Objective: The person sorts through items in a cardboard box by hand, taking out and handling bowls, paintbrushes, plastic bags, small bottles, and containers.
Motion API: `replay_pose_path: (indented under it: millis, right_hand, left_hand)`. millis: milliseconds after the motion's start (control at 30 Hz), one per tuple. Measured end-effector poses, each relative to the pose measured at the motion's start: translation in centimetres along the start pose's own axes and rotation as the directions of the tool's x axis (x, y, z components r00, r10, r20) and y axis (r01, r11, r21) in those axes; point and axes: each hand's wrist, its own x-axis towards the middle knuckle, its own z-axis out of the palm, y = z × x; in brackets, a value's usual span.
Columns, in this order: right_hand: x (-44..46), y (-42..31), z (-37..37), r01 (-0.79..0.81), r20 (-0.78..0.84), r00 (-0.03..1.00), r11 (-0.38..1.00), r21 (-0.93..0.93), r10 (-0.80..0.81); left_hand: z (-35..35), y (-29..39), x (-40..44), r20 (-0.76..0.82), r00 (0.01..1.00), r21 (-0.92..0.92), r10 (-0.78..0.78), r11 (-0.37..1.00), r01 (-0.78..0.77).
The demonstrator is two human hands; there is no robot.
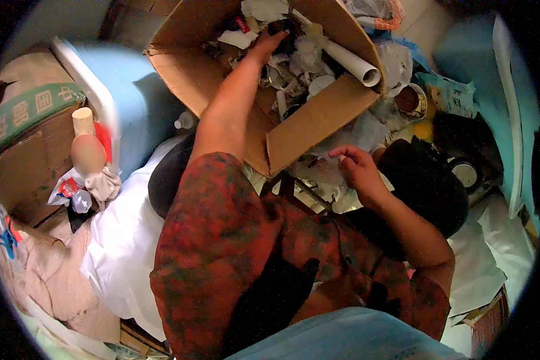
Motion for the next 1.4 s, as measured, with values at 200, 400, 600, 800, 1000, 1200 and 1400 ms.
replay_pose_path:
  millis: [200,400,600,800,1000,1200,1400]
  right_hand:
    - [0.3,0.7,0.1,0.079,-0.008,0.997,0.996,-0.046,-0.08]
    - [0.5,-0.2,-0.2,0.071,0.019,0.997,0.997,-0.031,-0.07]
    - [0.2,0.3,-0.1,0.089,0.013,0.996,0.992,-0.084,-0.088]
    - [-0.4,-0.5,0.4,0.01,-0.034,0.999,1.0,0.007,-0.01]
    - [-1.5,-1.4,0.4,0.041,-0.022,0.999,0.999,0.025,-0.04]
    - [-0.5,-0.4,-0.9,0.152,-0.003,0.988,0.986,-0.061,-0.153]
    - [0.1,0.0,-1.2,0.178,-0.013,0.984,0.981,-0.075,-0.179]
  left_hand:
    - [2.2,-7.1,7.9,0.135,0.958,-0.104,-0.253,0.958,0.268]
    - [0.7,0.9,-2.6,0.303,0.952,-0.713,-0.034,0.655,0.25]
    - [-0.8,7.3,-9.9,0.49,0.844,-0.864,0.218,0.25,0.437]
    - [-0.1,13.8,-19.8,0.483,0.813,-0.874,0.325,0.235,0.425]
    - [-0.1,12.8,-25.7,0.689,0.649,-0.722,0.322,0.236,0.65]
    - [-1.7,11.4,-31.2,0.56,0.805,-0.717,0.196,0.601,0.353]
    - [-3.0,10.0,-33.9,0.437,0.888,-0.635,0.143,0.749,0.192]
